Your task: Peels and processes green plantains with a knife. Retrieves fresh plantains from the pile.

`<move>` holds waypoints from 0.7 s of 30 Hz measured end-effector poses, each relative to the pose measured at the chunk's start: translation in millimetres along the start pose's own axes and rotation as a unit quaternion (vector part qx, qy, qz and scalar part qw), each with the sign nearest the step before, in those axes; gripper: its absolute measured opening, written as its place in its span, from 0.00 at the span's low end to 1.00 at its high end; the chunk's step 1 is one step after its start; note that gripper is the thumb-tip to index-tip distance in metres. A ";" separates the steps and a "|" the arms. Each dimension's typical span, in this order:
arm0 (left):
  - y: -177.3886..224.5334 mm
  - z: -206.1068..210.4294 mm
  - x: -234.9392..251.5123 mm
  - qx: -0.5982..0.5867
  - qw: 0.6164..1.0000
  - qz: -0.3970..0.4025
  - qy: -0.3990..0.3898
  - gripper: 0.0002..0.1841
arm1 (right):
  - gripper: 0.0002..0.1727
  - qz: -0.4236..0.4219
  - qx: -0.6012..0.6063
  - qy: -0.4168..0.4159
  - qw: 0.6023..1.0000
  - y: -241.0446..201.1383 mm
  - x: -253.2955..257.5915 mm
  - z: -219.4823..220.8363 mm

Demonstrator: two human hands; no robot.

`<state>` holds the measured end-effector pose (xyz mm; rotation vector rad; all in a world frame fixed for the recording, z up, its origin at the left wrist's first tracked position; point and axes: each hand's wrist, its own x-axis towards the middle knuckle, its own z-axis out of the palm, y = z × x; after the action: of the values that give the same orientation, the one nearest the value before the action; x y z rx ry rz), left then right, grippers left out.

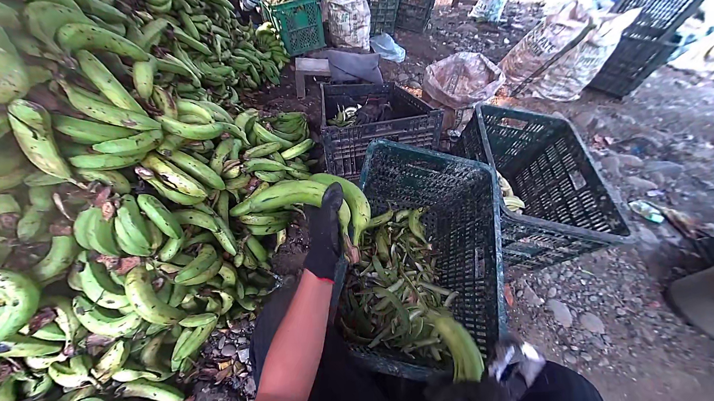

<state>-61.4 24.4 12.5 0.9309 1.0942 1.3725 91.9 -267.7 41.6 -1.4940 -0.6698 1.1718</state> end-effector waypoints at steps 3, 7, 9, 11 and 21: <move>7.2 9.1 -17.4 -0.007 0.995 -0.040 -0.093 0.25 | 0.34 -0.154 -0.308 0.066 0.937 24.3 48.5 -22.3; 6.0 26.6 -45.8 -0.041 0.950 -0.132 -0.279 0.20 | 0.30 -0.473 -0.561 0.047 0.678 9.5 111.9 -9.9; 4.2 32.9 -58.0 -0.058 0.925 -0.165 -0.336 0.20 | 0.33 -0.536 -0.584 -0.007 0.610 2.3 127.1 -0.4; 0.5 37.9 -62.2 -0.085 0.912 -0.194 -0.351 0.19 | 0.32 -0.564 -0.583 -0.019 0.585 3.2 142.3 2.3; -21.9 40.6 -24.8 0.025 0.986 -0.126 -0.107 0.23 | 0.22 -0.376 -0.485 -0.093 0.784 25.1 95.3 31.5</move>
<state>-14.2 3.6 3.4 0.9178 1.0463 1.0180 92.8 -178.4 -10.5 -1.6120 -2.0025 0.2878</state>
